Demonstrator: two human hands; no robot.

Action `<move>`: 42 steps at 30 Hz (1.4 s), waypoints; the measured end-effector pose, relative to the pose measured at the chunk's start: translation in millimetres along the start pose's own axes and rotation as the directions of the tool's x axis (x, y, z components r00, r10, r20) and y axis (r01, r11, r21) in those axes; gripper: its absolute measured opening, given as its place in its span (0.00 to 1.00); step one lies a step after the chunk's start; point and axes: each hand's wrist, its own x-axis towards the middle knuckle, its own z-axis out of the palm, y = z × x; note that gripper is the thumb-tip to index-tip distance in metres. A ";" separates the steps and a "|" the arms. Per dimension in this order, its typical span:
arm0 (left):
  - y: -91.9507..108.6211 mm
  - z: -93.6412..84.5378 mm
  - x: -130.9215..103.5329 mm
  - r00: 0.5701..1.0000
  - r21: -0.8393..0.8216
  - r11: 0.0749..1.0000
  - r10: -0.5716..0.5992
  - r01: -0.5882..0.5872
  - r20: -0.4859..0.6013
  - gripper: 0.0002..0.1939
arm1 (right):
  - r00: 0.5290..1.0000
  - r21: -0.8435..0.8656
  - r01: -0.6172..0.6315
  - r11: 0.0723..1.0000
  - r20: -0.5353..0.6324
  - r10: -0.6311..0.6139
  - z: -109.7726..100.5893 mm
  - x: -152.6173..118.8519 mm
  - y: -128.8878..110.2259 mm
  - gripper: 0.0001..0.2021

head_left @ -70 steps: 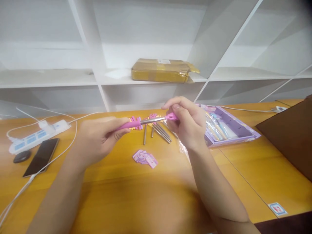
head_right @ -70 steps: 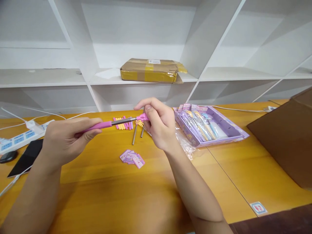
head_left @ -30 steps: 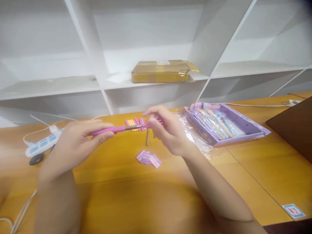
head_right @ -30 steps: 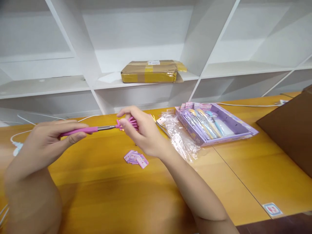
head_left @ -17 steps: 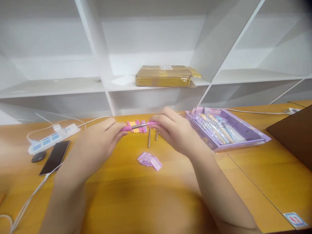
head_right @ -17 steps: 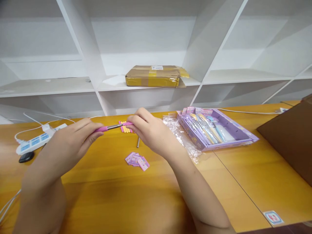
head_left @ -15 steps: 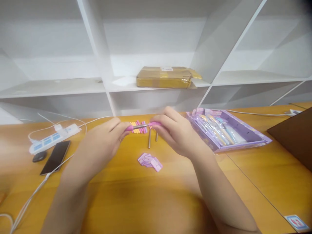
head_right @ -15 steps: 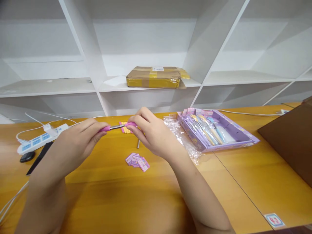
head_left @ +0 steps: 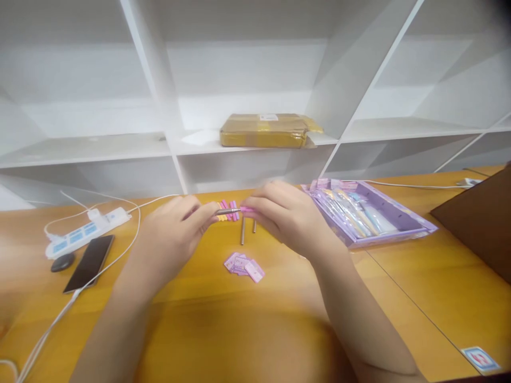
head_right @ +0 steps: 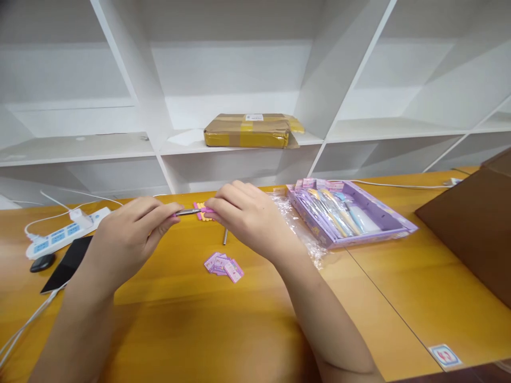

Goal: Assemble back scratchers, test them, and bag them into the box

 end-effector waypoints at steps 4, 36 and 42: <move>3.9 0.1 1.3 0.995 -0.001 0.999 0.039 -0.039 -0.087 0.07 | 0.999 -0.049 0.027 0.998 -0.037 -0.028 -3.7 0.3 -6.1 0.06; -143.3 -12.0 -25.7 0.675 -0.025 0.810 -0.505 0.585 -0.538 0.23 | 0.659 -0.193 -0.580 0.792 -0.683 0.316 -82.4 -92.8 158.8 0.11; -137.5 -19.2 -26.0 0.726 -0.034 0.851 -0.467 0.524 -0.505 0.20 | 0.608 -0.178 -0.688 0.703 -0.670 0.426 -82.4 -93.8 160.4 0.12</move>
